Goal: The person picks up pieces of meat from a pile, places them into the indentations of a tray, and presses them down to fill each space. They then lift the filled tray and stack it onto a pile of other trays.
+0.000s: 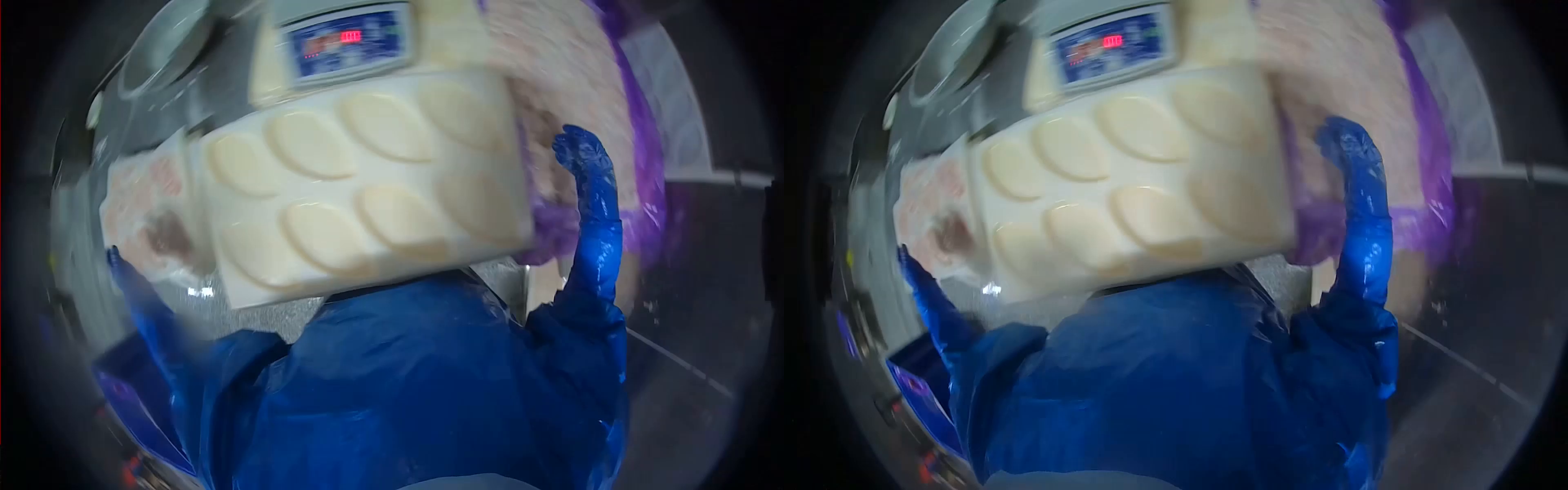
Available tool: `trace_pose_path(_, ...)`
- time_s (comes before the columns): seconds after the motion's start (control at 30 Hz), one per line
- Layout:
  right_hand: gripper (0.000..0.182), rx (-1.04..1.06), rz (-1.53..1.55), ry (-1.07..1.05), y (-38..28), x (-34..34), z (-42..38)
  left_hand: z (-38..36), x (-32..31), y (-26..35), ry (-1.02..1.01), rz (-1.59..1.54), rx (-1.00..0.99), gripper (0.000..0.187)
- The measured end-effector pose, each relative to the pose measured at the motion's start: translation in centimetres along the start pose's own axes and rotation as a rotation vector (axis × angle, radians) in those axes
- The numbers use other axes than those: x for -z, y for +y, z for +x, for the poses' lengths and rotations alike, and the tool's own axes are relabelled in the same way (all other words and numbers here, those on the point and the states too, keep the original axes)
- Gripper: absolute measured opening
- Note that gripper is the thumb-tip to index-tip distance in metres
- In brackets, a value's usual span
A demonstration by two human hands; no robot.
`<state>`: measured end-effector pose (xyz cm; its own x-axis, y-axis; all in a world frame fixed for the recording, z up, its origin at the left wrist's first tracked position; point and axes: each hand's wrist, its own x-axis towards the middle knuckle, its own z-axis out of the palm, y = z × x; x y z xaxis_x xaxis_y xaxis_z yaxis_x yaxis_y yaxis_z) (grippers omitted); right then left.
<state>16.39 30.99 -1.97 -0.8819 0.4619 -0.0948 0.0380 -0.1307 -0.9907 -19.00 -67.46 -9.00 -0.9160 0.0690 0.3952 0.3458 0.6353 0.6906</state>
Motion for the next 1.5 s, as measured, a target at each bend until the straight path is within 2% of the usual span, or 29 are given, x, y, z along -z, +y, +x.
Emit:
trace_pose_path(0.03,0.047,-0.023,-0.239,0.133,4.3,6.3,-0.6,3.3,-3.1,4.1,-0.005,-0.164,-0.009,0.053)
trace_pose_path(0.07,0.048,-0.046,-0.473,0.248,6.5,10.3,-1.8,5.2,-9.2,16.5,0.13,-0.532,0.229,0.045)
trace_pose_path(0.1,0.048,-0.047,-0.461,0.264,7.2,10.9,-3.0,5.9,-16.0,30.3,-0.009,-0.321,0.02,0.046)
trace_pose_path(0.13,0.049,0.053,-0.771,0.241,7.6,11.4,-3.8,6.5,-19.2,42.1,-0.501,-0.852,0.201,0.048)
trace_pose_path(0.17,0.05,0.153,-1.078,0.213,8.1,10.7,-4.2,7.1,-26.0,46.6,-0.604,-0.562,-0.093,0.048)
trace_pose_path(0.23,0.087,0.037,-1.243,0.054,4.9,8.7,-3.5,1.5,-38.9,56.5,-0.983,-0.851,-0.267,0.044)
trace_pose_path(0.27,0.087,0.028,-1.223,0.066,4.6,6.9,-3.6,-1.3,-45.3,61.5,-1.197,-0.982,-0.314,0.041)
trace_pose_path(0.3,0.092,0.029,-1.339,0.076,4.4,5.5,-3.5,-3.7,-51.2,63.4,-1.441,-0.91,-0.35,0.048)
trace_pose_path(0.33,0.098,0.03,-1.456,0.08,4.7,5.1,-3.5,-5.6,-54.1,67.2,-1.478,-0.285,-0.774,0.059)
trace_pose_path(0.43,0.1,-0.091,-1.419,-0.024,6.9,6.3,-2.2,-13.5,-62.9,68.0,-1.228,0.399,-1.086,0.079)
trace_pose_path(0.47,0.082,0.206,-1.326,0.109,8.3,6.6,-3.0,-14.3,-64.5,68.3,-1.24,0.404,-1.086,0.079)
trace_pose_path(0.6,0.074,0.02,-1.165,0.135,8.1,4.9,-2.6,-16.9,-72.4,65.2,-1.241,0.387,-0.732,0.077)
trace_pose_path(0.67,0.083,0.024,-0.977,0.234,10.5,4.3,-1.6,-16.9,-72.7,64.7,-1.251,0.27,-0.528,0.072)
trace_pose_path(0.7,0.083,0.034,-0.973,0.23,13.1,4.2,-0.6,-16.2,-71.8,65.3,-1.253,0.275,-0.661,0.061)
trace_pose_path(0.77,0.051,0.39,-0.431,0.481,17.7,4.0,1.3,-14.9,-70.8,66.7,-1.241,0.285,-0.797,0.05)
trace_pose_path(0.83,0.043,0.359,-0.348,0.387,15.1,5.1,0.5,-13.3,-71.0,68.9,-1.598,0.62,-1.336,0.035)
trace_pose_path(0.87,0.035,0.313,-0.27,0.293,13.2,5.3,0.0,-12.6,-70.8,68.7,-1.568,0.628,-1.341,0.035)
trace_pose_path(0.97,0.06,0.089,-0.155,0.156,6.9,2.7,-1.6,-12.6,-69.6,65.4,-1.403,-0.041,-0.631,0.034)
trace_pose_path(1.03,0.058,0.215,-0.19,0.191,5.8,0.1,-1.8,-10.0,-61.5,67.6,-1.288,-0.312,-0.548,0.033)
trace_pose_path(1.07,0.056,0.075,-0.011,0.118,1.7,-1.9,-2.1,-8.5,-57.4,68.5,-1.254,-0.38,-0.468,0.034)
trace_pose_path(1.1,0.055,-0.071,0.168,0.046,-1.5,-4.0,-2.2,-7.4,-55.3,67.3,-1.406,-0.721,-0.069,0.037)
trace_pose_path(1.13,0.043,0.074,0.247,0.031,-2.7,-6.3,-2.1,-5.7,-52.6,66.7,-1.492,-0.89,-0.047,0.035)
trace_pose_path(1.17,0.031,0.213,0.331,0.014,-3.6,-8.6,-2.0,-4.5,-48.8,66.6,-1.299,-0.779,-0.236,0.038)
trace_pose_path(1.2,0.036,0.277,0.219,0.006,-4.6,-10.3,-2.2,-3.6,-46.1,64.5,-1.233,-0.877,-0.171,0.043)
trace_pose_path(1.27,0.041,0.325,0.125,-0.027,-6.5,-14.3,-3.0,-1.5,-38.3,63.5,-1.201,-0.825,-0.389,0.053)
trace_pose_path(1.3,0.044,0.438,-0.024,-0.144,-7.5,-16.7,-3.4,-1.9,-35.0,61.5,-0.995,-0.627,-0.419,0.055)
trace_pose_path(1.33,0.047,0.556,-0.17,-0.263,-7.8,-18.6,-3.8,-2.3,-32.6,59.7,-1.088,-0.72,-0.301,0.057)
trace_pose_path(1.43,0.052,0.579,-0.611,-0.567,-6.7,-20.0,-4.5,-4.7,-26.8,52.8,-1.147,-0.521,-0.222,0.06)
trace_pose_path(1.5,0.05,0.421,-0.481,-0.64,-3.9,-19.7,-3.8,-5.4,-24.2,48.7,-1.157,-0.291,-0.318,0.053)
